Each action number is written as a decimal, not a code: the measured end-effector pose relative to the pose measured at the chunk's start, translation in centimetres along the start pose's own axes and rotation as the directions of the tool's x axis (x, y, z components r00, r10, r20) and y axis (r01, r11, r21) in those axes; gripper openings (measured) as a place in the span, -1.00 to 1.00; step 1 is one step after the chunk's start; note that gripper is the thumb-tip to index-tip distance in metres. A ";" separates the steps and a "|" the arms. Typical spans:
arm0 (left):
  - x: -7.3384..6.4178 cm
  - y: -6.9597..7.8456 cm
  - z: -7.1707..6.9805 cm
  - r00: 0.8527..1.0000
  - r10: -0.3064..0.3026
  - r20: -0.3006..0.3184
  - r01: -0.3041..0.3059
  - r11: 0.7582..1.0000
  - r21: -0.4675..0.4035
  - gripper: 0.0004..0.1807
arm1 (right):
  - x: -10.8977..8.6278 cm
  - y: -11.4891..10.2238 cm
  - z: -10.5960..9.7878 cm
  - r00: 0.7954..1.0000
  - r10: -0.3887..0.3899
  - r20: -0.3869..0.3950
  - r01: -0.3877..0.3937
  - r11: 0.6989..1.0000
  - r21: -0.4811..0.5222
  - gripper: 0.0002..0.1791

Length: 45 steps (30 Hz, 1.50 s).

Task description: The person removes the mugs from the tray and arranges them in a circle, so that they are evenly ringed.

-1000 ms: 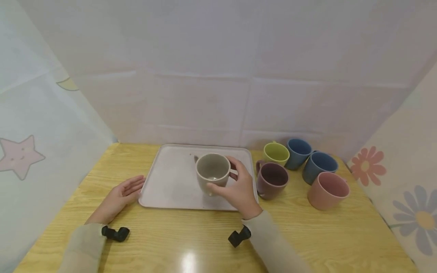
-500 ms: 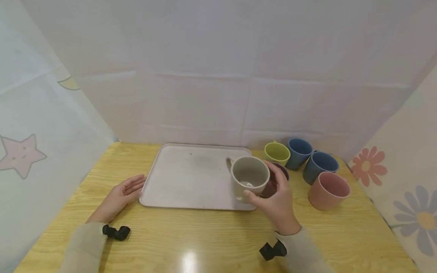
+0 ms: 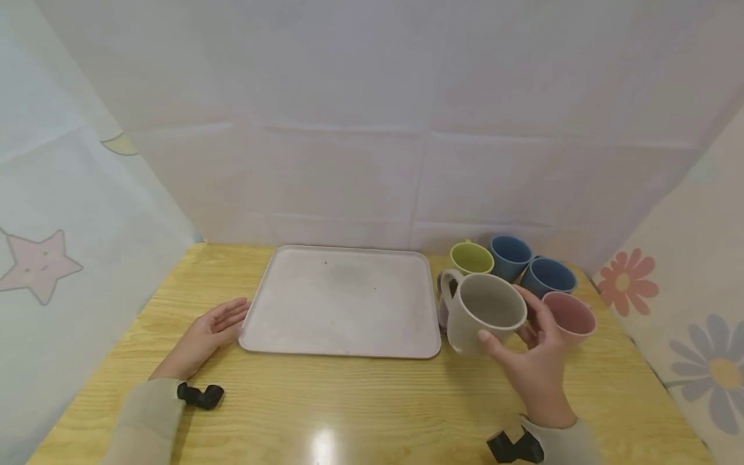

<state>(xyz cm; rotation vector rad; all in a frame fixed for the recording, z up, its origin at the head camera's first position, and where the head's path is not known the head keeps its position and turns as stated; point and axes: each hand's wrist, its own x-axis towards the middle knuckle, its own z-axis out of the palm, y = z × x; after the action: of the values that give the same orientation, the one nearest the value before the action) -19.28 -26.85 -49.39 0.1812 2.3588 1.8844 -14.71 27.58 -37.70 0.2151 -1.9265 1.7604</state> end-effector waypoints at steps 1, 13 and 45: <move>0.0 -0.1 0.0 1.000 0.000 -0.002 0.000 1.000 0.002 -0.27 | 0.0 0.0 -0.4 1.000 0.017 -0.020 -0.017 1.000 0.002 -0.17; 0.0 -0.2 0.0 1.000 0.005 -0.005 -0.005 1.000 0.002 -0.28 | -0.1 0.8 -3.9 0.971 0.104 -0.214 -0.108 0.994 -0.008 -0.25; 0.0 0.0 0.0 1.000 -0.009 -0.005 0.009 1.000 0.002 -0.27 | -1.9 6.4 -4.0 0.919 0.213 -0.331 -0.353 0.817 -0.456 -0.24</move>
<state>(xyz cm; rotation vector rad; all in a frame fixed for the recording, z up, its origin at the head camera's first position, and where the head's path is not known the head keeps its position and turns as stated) -19.26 -26.87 -49.34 0.1658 2.3602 1.8808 -14.91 31.91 -44.13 -0.5040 -2.2154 1.2864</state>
